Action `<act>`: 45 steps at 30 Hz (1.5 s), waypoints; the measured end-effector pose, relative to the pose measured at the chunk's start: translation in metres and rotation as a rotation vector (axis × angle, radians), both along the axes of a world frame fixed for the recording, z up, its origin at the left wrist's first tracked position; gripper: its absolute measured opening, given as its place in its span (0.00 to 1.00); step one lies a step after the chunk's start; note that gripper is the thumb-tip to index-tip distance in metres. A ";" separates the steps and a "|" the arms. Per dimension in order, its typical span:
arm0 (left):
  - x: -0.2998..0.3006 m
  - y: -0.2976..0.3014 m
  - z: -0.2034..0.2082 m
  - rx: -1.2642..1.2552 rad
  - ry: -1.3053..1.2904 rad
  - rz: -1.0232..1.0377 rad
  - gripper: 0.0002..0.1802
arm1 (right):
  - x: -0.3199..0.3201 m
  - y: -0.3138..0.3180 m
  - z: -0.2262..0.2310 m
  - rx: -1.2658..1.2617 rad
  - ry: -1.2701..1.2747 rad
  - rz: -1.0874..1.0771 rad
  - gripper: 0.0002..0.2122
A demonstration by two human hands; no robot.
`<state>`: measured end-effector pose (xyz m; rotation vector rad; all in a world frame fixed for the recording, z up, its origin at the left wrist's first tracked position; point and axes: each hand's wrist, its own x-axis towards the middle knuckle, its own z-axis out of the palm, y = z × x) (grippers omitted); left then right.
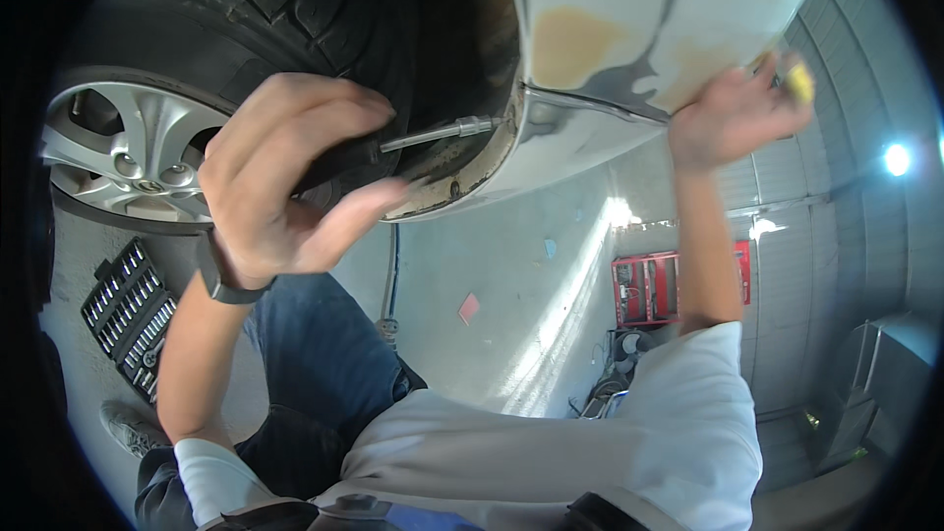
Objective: The person kneels and sits on the floor to remove screws from the front wheel arch of a white car using a ratchet and socket set. They then use a screwdriver to pry and detach the bumper trim from the wheel arch.
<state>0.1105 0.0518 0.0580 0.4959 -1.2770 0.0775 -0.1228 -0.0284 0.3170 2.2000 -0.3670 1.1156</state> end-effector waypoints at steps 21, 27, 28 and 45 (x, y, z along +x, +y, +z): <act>0.018 0.000 -0.015 -0.153 0.826 -0.038 0.60 | 0.092 0.107 -0.189 1.702 -0.658 0.096 0.24; 0.023 0.010 0.002 -0.525 0.892 -0.436 0.60 | 0.090 0.103 -0.192 1.734 -0.624 0.120 0.23; 0.040 0.020 0.001 -0.515 0.900 -0.414 0.60 | 0.089 0.103 -0.192 1.738 -0.607 0.155 0.23; 0.013 -0.010 -0.007 -0.158 0.922 -0.040 0.53 | 0.096 0.102 -0.191 1.737 -0.673 0.198 0.25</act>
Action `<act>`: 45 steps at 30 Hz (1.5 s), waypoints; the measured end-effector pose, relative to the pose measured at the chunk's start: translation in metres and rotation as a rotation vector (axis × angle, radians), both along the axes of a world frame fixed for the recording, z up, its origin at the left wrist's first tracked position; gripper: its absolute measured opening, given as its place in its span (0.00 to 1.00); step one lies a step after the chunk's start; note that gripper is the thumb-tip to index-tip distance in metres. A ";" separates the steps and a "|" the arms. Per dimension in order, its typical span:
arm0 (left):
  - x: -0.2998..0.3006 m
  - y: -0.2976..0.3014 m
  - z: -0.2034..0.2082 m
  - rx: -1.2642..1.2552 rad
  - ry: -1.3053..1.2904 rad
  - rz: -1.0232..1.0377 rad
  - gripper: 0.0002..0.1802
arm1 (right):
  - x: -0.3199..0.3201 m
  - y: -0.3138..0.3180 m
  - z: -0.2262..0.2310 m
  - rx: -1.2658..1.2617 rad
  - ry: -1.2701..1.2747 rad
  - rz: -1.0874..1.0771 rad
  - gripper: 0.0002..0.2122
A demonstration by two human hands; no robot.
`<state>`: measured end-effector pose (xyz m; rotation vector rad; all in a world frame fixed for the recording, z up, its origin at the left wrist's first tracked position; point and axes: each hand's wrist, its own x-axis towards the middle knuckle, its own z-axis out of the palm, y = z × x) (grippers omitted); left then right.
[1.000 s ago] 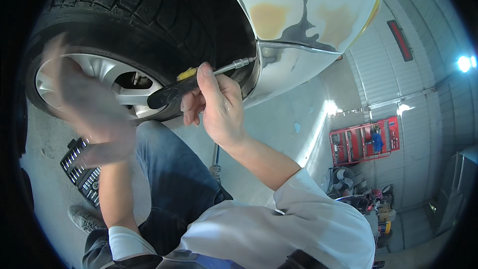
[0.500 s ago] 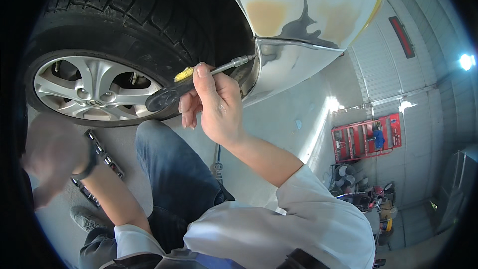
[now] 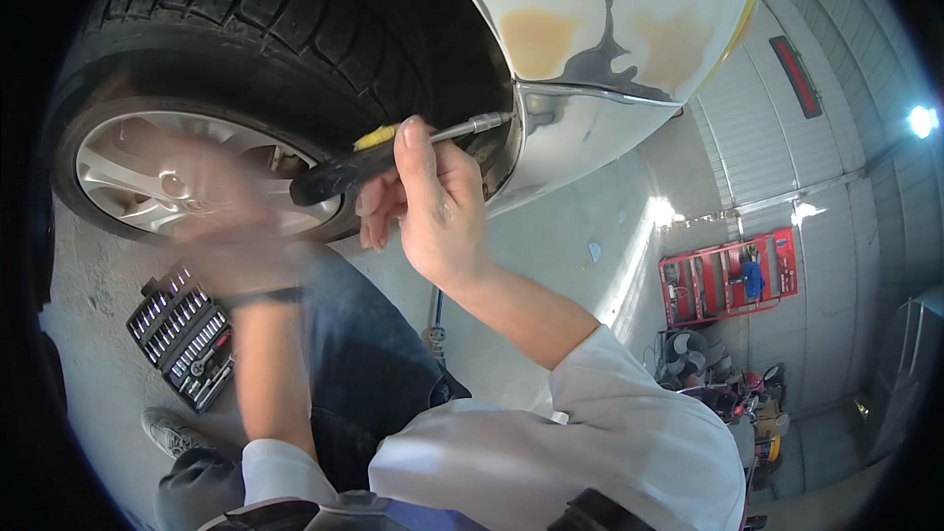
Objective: The person kneels and sits on the floor to remove screws from the front wheel arch of a white car using a ratchet and socket set. They then use a screwdriver to pry and detach the bumper trim from the wheel arch.
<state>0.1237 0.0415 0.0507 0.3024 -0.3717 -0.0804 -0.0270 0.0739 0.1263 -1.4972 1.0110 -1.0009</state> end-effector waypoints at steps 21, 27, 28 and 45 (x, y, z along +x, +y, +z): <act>-0.092 0.104 0.011 0.561 -0.762 -0.840 0.36 | -0.066 0.028 0.002 -0.281 0.412 -0.083 0.20; -0.139 0.126 0.019 0.479 -0.598 -1.059 0.48 | -0.097 0.034 0.031 -0.247 0.595 0.000 0.18; -0.146 0.126 0.021 0.427 -0.646 -1.086 0.54 | -0.099 0.035 0.037 -0.221 0.616 0.004 0.18; -0.105 0.098 0.018 0.400 -0.808 -0.649 0.22 | -0.103 0.028 0.093 -0.107 1.220 -0.043 0.08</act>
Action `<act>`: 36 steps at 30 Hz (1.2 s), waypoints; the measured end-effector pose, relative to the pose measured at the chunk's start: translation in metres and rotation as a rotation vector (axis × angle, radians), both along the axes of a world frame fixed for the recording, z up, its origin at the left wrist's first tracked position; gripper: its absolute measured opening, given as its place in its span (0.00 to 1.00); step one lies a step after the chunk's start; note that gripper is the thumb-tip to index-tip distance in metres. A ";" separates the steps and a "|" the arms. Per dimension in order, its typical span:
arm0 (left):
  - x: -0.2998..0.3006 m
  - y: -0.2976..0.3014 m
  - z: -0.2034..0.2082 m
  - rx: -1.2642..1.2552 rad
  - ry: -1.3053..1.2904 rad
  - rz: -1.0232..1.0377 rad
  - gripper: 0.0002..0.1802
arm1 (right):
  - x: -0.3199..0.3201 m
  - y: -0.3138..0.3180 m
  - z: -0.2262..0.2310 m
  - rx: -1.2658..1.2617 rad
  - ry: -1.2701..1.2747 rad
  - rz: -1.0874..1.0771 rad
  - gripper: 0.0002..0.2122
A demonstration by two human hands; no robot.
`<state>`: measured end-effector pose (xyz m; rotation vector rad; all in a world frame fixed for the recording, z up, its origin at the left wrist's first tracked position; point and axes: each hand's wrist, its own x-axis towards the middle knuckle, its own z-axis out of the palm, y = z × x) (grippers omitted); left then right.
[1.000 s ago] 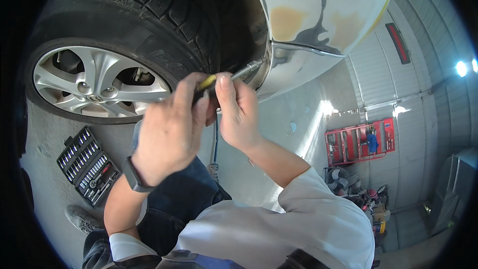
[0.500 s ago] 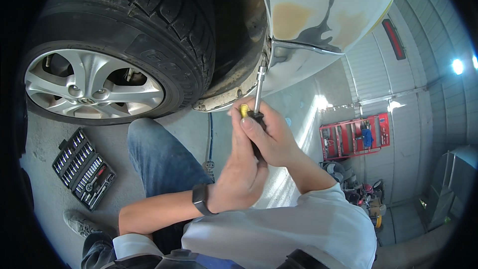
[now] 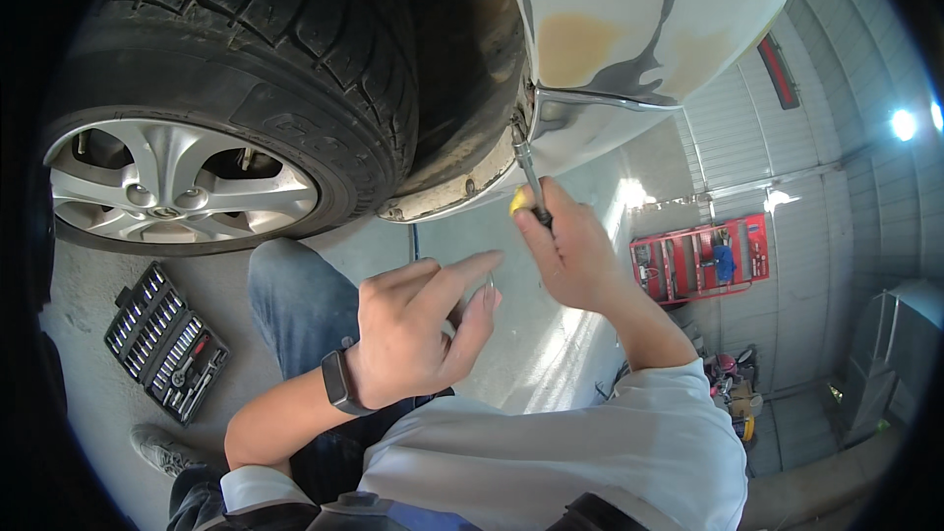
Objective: The person kneels and sits on the floor to remove screws from the front wheel arch of a white car using a ratchet and socket set. They then use a screwdriver to pry and detach the bumper trim from the wheel arch.
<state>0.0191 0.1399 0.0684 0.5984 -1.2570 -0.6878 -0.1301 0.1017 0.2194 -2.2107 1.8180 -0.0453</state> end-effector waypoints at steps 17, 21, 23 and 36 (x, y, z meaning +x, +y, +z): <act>0.022 -0.006 0.008 -0.322 0.157 0.229 0.18 | 0.012 0.016 -0.031 0.122 -0.291 0.078 0.13; 0.021 -0.040 0.022 -0.128 0.192 0.246 0.25 | -0.001 0.027 -0.046 0.139 -0.590 -0.101 0.13; 0.012 -0.051 0.031 -0.040 0.250 0.178 0.22 | -0.006 0.031 -0.049 0.118 -0.670 -0.109 0.12; -0.020 -0.090 0.032 -0.100 0.202 0.286 0.10 | -0.011 0.046 -0.052 0.039 -0.807 -0.048 0.10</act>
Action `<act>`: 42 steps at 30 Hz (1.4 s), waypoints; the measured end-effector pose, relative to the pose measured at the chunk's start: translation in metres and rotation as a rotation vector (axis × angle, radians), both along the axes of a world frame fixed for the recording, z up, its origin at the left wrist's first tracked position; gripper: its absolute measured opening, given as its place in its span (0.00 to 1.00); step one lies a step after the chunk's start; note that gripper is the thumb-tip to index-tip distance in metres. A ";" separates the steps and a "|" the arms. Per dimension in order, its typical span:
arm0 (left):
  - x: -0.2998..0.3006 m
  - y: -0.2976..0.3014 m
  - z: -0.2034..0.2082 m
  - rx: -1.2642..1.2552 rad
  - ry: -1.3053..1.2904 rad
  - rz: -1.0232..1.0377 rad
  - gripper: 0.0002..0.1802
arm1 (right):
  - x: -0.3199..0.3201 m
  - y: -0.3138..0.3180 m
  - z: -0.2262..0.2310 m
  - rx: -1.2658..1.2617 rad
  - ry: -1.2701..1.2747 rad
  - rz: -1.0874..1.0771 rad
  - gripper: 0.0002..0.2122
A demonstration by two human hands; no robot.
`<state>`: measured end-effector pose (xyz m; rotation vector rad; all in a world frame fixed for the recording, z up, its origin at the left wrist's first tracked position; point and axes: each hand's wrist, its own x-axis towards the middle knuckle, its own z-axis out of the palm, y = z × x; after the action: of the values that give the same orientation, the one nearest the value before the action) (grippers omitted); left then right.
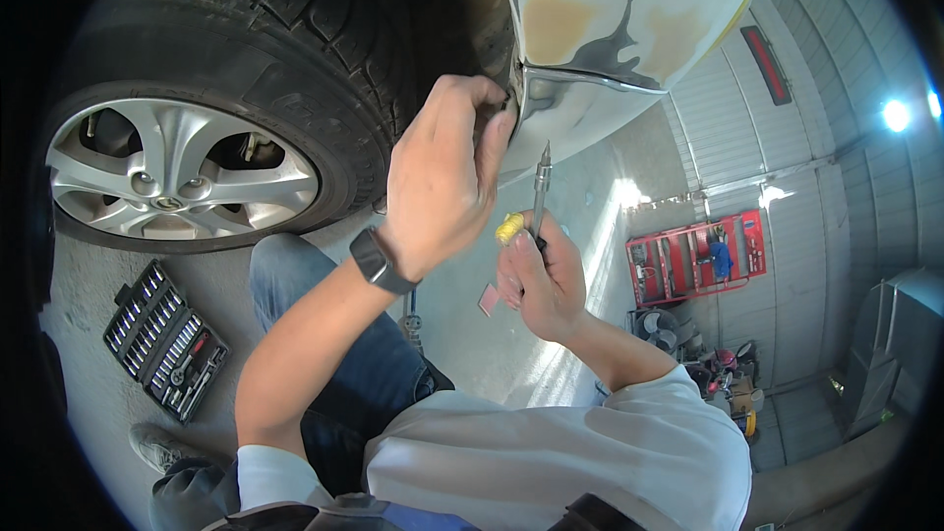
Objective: The person kneels and sits on the floor to remove screws from the front wheel arch of a white car using a ratchet and socket set. They then use a screwdriver to pry and detach the bumper trim from the wheel arch.
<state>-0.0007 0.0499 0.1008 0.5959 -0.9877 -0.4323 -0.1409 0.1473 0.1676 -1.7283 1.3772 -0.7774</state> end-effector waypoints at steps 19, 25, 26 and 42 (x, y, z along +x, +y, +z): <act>-0.002 -0.011 0.018 0.109 0.280 -0.313 0.08 | 0.001 0.008 -0.001 -0.042 -0.073 0.124 0.10; -0.006 -0.009 0.007 0.181 0.424 -0.772 0.14 | -0.012 0.012 0.003 -0.050 -0.031 0.063 0.10; -0.006 -0.009 0.006 0.168 0.490 -0.837 0.14 | -0.012 0.011 0.004 -0.048 0.008 0.053 0.10; 0.016 -0.005 0.000 -0.028 -0.115 0.043 0.16 | 0.011 -0.007 0.008 -0.033 0.039 0.118 0.19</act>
<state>0.0156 0.0449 0.1005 0.6204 -1.0867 -0.3485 -0.1296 0.1407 0.1755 -1.8415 1.2814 -0.7074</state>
